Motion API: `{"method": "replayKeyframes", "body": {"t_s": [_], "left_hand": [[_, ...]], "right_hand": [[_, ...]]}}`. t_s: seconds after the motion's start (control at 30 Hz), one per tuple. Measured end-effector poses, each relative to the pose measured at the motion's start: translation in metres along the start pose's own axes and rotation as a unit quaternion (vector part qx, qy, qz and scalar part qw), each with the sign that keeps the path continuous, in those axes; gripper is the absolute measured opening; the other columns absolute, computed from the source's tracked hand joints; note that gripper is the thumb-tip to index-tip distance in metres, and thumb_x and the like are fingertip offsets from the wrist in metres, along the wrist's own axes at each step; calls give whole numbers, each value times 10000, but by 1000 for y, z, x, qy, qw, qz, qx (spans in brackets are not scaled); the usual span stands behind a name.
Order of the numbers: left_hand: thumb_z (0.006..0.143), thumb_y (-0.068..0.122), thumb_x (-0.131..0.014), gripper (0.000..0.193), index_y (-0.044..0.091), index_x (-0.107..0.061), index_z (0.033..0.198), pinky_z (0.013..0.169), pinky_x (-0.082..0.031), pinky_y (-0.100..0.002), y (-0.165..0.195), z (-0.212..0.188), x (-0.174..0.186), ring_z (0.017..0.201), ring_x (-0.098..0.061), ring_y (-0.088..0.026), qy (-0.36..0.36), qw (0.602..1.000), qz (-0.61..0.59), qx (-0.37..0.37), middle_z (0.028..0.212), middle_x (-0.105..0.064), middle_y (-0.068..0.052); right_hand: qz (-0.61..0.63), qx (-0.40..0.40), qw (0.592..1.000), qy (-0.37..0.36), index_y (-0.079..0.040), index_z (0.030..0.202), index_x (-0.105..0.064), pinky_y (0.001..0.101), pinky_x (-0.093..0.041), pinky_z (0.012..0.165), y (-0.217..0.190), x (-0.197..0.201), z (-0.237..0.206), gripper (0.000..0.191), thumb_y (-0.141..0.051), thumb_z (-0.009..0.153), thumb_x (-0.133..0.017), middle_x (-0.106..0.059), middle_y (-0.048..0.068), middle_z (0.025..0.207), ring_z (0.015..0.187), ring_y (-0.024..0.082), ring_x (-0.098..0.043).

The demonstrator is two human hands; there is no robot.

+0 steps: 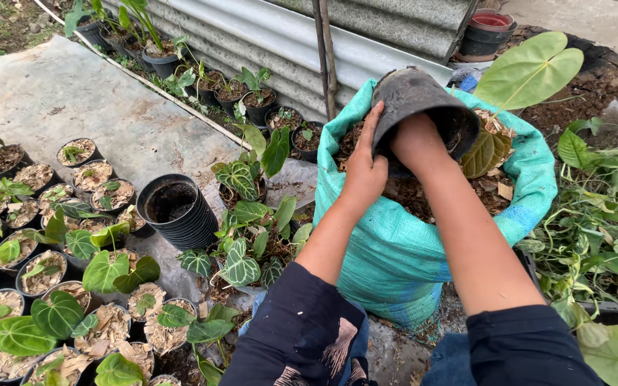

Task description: The person removes plants from small black pots, places them into a large green sack filled with soil, and then repots them into new black pots. The person handles multiple plants one at a time, filling the pots with soil from the sack.

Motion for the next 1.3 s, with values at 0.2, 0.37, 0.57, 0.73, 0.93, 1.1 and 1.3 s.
{"method": "replayKeyframes", "body": {"t_s": [0.2, 0.37, 0.57, 0.73, 0.93, 1.1, 1.3], "left_hand": [[752, -171, -401, 945, 148, -297, 1635, 1296, -254, -372, -10, 9, 3, 1592, -316, -317, 10, 1000, 1, -23, 1682, -369, -166], [752, -187, -406, 945, 157, -335, 1629, 1316, -238, -387, -16, 7, 4, 1622, -276, -331, 10, 997, 55, -49, 1691, -370, -171], [766, -197, -405, 944, 202, -333, 1619, 1286, -269, -414, -18, 15, 19, 1613, -217, -384, 40, 995, 85, -45, 1696, -293, -223], [780, -198, -418, 945, 241, -340, 1614, 1254, -325, -427, -9, 9, 9, 1610, -214, -413, 33, 994, 93, -47, 1695, -284, -268], [790, -190, -427, 920, 250, -385, 1597, 1191, -394, -422, 9, -4, 0, 1560, -280, -412, 18, 994, 109, -16, 1707, -262, -268], [785, -189, -413, 910, 203, -360, 1604, 1254, -340, -431, 1, -3, 11, 1620, -235, -417, 77, 987, 114, -78, 1682, -384, -211], [784, -184, -426, 928, 179, -294, 1628, 1248, -331, -424, -16, 6, 17, 1600, -245, -440, 91, 989, 106, -54, 1667, -352, -220]], "right_hand": [[-100, 15, 994, -40, 38, 1194, -704, 473, -517, 1018, 10, 3, 5, 387, -108, 849, -605, -679, 282, 1236, 1148, 411, -657], [-153, 229, 931, 239, 13, 1163, -746, 481, -527, 934, 0, 6, 2, 485, -180, 743, -599, -719, 259, 1161, 1050, 410, -679], [50, 128, 989, -55, -31, 989, -734, 510, -530, 904, -11, 30, -60, 255, 5, 785, -586, -714, 207, 1037, 994, 410, -668], [-110, 99, 985, 87, 0, 1064, -717, 477, -538, 953, 4, 33, -64, 301, 2, 788, -596, -696, 218, 1128, 1091, 415, -654], [-190, 175, 944, 207, 3, 1257, -687, 493, -479, 972, 0, 3, -16, 436, -144, 862, -575, -645, 244, 1287, 1179, 395, -590], [-46, 96, 994, 6, -12, 1181, -671, 482, -498, 1054, -8, -1, -60, 360, -38, 840, -559, -647, 220, 1256, 1218, 403, -600], [-60, 51, 997, -17, -75, 1199, -679, 487, -528, 954, -25, 30, -101, 384, -7, 839, -568, -669, 170, 1161, 1119, 379, -626]]}}
Point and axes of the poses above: each hand's wrist, its own z-axis towards the middle knuckle, its own x-axis out of the back of the hand, y = z × x, the point moved 1 cm from there along z, towards the middle knuckle
